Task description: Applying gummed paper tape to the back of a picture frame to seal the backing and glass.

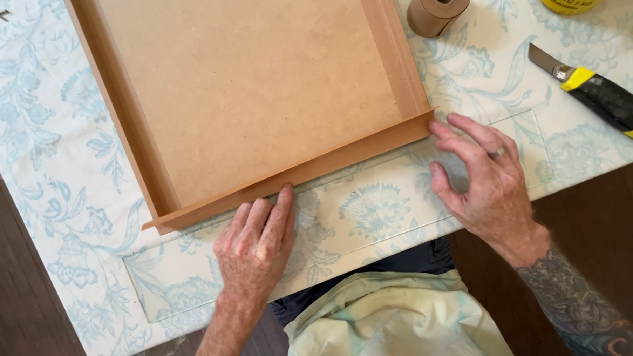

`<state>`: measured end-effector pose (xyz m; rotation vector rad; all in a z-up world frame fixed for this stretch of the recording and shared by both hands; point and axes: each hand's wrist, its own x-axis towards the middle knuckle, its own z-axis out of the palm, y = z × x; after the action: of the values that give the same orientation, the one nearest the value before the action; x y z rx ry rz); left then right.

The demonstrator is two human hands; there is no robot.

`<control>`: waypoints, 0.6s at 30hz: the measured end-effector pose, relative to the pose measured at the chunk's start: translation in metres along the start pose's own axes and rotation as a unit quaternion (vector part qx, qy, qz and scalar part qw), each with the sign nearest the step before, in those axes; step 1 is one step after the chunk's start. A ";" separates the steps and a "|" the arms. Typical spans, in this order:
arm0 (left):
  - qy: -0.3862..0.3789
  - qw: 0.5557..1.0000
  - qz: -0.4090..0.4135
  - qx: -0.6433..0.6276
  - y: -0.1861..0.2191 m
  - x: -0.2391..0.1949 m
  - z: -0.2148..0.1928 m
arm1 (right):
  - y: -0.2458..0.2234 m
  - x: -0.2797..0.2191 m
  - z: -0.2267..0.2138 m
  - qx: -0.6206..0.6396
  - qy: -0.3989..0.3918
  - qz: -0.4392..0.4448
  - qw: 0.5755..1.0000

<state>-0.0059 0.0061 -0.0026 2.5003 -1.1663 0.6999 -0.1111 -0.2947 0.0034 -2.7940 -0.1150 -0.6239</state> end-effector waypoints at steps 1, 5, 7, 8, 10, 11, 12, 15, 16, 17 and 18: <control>0.001 1.000 -0.005 0.001 -0.001 -0.002 -0.001 | 0.002 0.002 0.002 0.004 -0.011 0.000 1.000; -0.012 1.000 -0.028 0.002 -0.003 -0.010 -0.005 | 0.003 0.014 0.010 0.025 -0.034 0.003 0.999; -0.012 0.999 -0.033 0.002 -0.004 -0.013 -0.007 | 0.009 0.020 0.013 0.059 -0.037 0.040 0.997; -0.012 0.999 -0.040 0.002 -0.005 -0.015 -0.009 | 0.011 0.023 0.014 0.093 -0.041 0.078 0.992; -0.014 0.999 -0.049 0.011 -0.006 -0.019 -0.013 | 0.004 0.030 0.002 0.141 -0.013 0.071 0.987; -0.015 0.998 -0.057 0.019 -0.008 -0.020 -0.016 | -0.001 0.034 -0.003 0.188 0.015 0.067 0.980; -0.016 0.998 -0.062 0.025 -0.007 -0.025 -0.014 | -0.002 0.032 -0.005 0.193 0.012 0.061 0.979; -0.021 0.996 -0.081 0.015 -0.007 -0.036 -0.015 | -0.006 0.019 -0.005 0.170 0.014 0.031 0.985; -0.026 0.995 -0.096 0.003 -0.006 -0.037 -0.022 | -0.004 0.010 0.002 0.169 -0.003 0.051 0.984; -0.031 0.993 -0.111 -0.008 -0.007 -0.040 -0.029 | -0.003 0.002 0.011 0.168 -0.020 0.069 0.983; -0.033 0.991 -0.125 0.015 -0.011 -0.045 -0.033 | -0.005 -0.004 0.018 0.189 -0.024 0.053 0.980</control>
<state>-0.0323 0.0569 0.0000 2.6506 -0.8463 0.5741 -0.1081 -0.2848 -0.0130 -2.4297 -0.0843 -0.4549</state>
